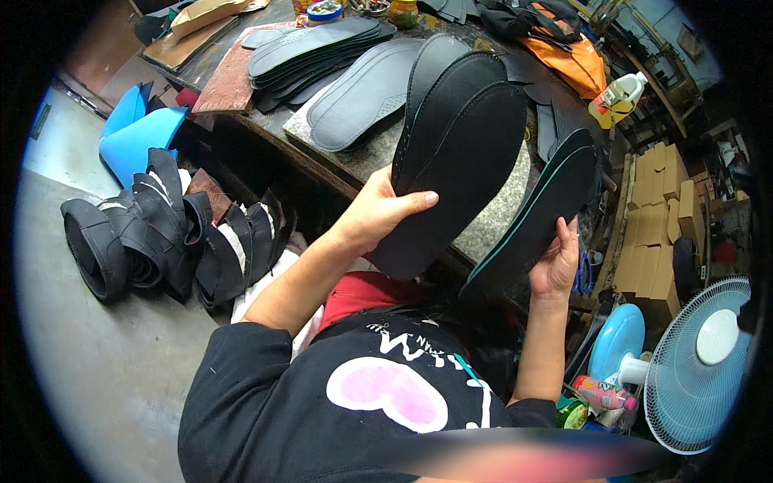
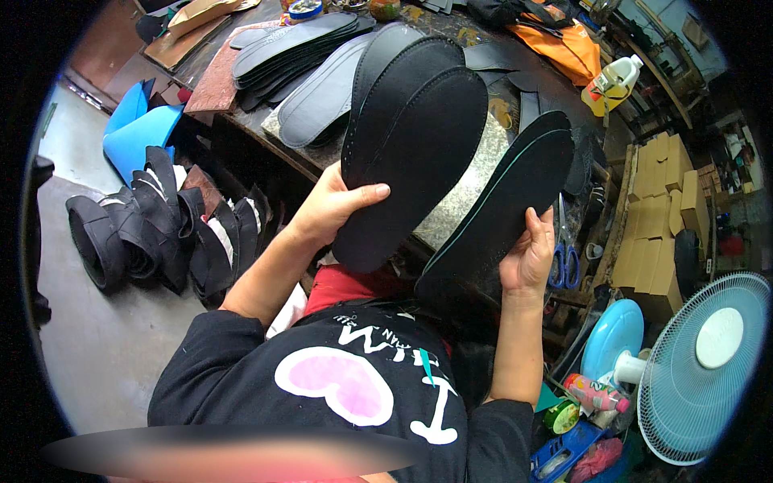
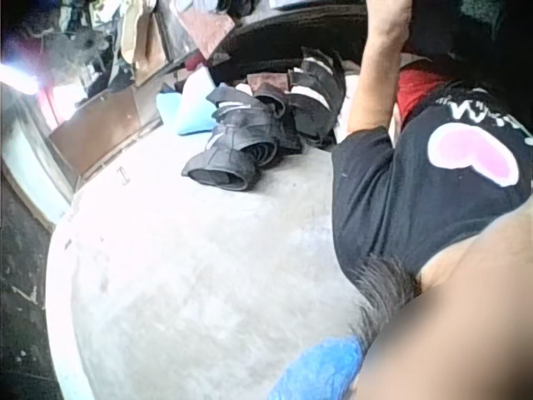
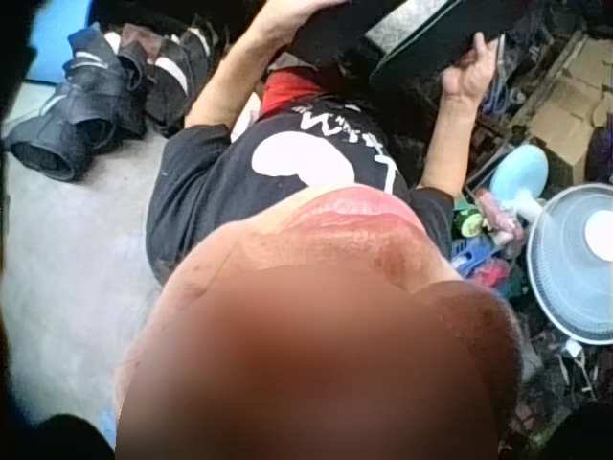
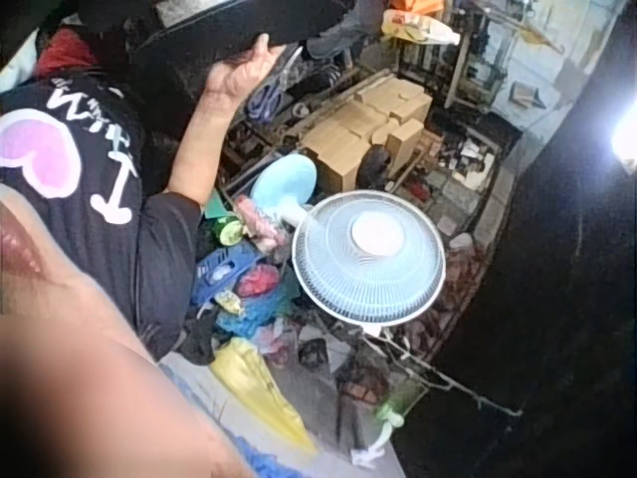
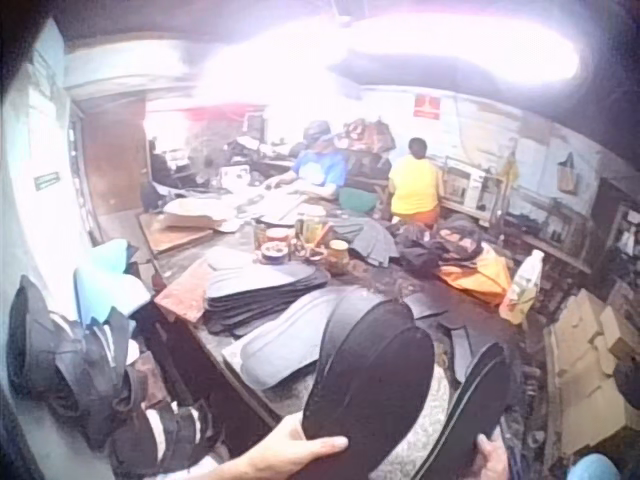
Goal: The person repeatedly picks up black shoe insoles from a workbench, aligns them, and stacks them into a growing pile. They occasionally flip insoles over and use a pair of scissors to trim or adjust edges before adding them to the stack.
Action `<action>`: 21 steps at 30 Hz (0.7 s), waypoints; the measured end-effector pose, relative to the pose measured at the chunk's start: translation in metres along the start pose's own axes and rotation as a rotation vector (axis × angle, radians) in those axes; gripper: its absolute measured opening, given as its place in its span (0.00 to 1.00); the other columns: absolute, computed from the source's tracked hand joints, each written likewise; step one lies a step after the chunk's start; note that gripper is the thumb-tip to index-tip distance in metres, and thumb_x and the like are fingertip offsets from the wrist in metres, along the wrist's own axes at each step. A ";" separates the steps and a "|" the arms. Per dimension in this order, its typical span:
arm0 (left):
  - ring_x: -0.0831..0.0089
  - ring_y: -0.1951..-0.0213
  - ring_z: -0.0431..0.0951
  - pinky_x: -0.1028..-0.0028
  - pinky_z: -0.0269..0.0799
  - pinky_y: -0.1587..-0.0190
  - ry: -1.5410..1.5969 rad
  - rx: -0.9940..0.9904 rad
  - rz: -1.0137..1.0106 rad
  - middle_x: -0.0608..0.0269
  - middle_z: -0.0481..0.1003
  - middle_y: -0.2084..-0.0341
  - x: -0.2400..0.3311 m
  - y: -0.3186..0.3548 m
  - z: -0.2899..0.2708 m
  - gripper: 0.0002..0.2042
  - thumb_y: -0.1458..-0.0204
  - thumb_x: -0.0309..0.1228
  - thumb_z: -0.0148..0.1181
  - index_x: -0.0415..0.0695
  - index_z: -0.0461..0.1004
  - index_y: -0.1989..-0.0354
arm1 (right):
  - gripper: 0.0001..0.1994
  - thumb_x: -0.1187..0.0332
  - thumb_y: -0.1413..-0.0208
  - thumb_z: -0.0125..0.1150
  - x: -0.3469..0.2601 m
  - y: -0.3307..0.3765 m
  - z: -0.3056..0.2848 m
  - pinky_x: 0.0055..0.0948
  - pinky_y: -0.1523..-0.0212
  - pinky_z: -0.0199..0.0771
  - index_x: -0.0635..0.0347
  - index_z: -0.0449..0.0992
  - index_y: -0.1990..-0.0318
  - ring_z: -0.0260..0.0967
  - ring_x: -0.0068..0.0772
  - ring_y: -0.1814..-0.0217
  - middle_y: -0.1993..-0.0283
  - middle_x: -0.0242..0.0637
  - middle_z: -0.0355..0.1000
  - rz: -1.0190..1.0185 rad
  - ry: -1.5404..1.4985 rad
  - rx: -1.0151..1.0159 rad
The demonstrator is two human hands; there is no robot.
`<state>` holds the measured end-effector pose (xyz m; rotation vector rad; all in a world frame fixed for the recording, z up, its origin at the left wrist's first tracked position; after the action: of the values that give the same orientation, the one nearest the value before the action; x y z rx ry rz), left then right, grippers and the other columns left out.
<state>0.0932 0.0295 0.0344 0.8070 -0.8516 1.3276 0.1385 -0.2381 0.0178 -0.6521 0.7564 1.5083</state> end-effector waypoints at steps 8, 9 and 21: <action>0.73 0.55 0.75 0.71 0.72 0.50 0.226 -0.003 -0.148 0.59 0.75 0.55 -0.043 0.015 0.023 0.17 0.43 0.34 0.58 0.38 0.70 0.48 | 0.18 0.78 0.45 0.57 0.017 0.031 0.035 0.30 0.43 0.69 0.58 0.64 0.47 0.69 0.29 0.47 0.48 0.38 0.70 0.031 0.119 -0.137; 0.73 0.55 0.75 0.71 0.72 0.50 0.296 -0.006 -0.177 0.58 0.75 0.55 -0.046 0.015 0.023 0.18 0.42 0.35 0.56 0.38 0.70 0.48 | 0.18 0.78 0.45 0.57 0.017 0.031 0.034 0.30 0.43 0.69 0.58 0.64 0.47 0.69 0.29 0.47 0.48 0.38 0.71 0.021 0.122 -0.134; 0.71 0.57 0.76 0.71 0.74 0.52 0.196 -0.001 -0.199 0.55 0.75 0.56 -0.054 0.017 0.014 0.22 0.40 0.42 0.53 0.35 0.67 0.47 | 0.17 0.79 0.45 0.56 0.011 0.034 0.023 0.29 0.43 0.69 0.59 0.64 0.48 0.70 0.29 0.47 0.49 0.39 0.71 -0.027 0.121 -0.117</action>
<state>0.0728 -0.0068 -0.0060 0.7272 -0.6019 1.2072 0.1048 -0.2139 0.0265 -0.8451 0.7518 1.5064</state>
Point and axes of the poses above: each hand's wrist, its own y-axis away from the middle knuckle, its own z-axis out of the palm, x = y × z, the point moved 6 cm from there along -y, towards the middle knuckle
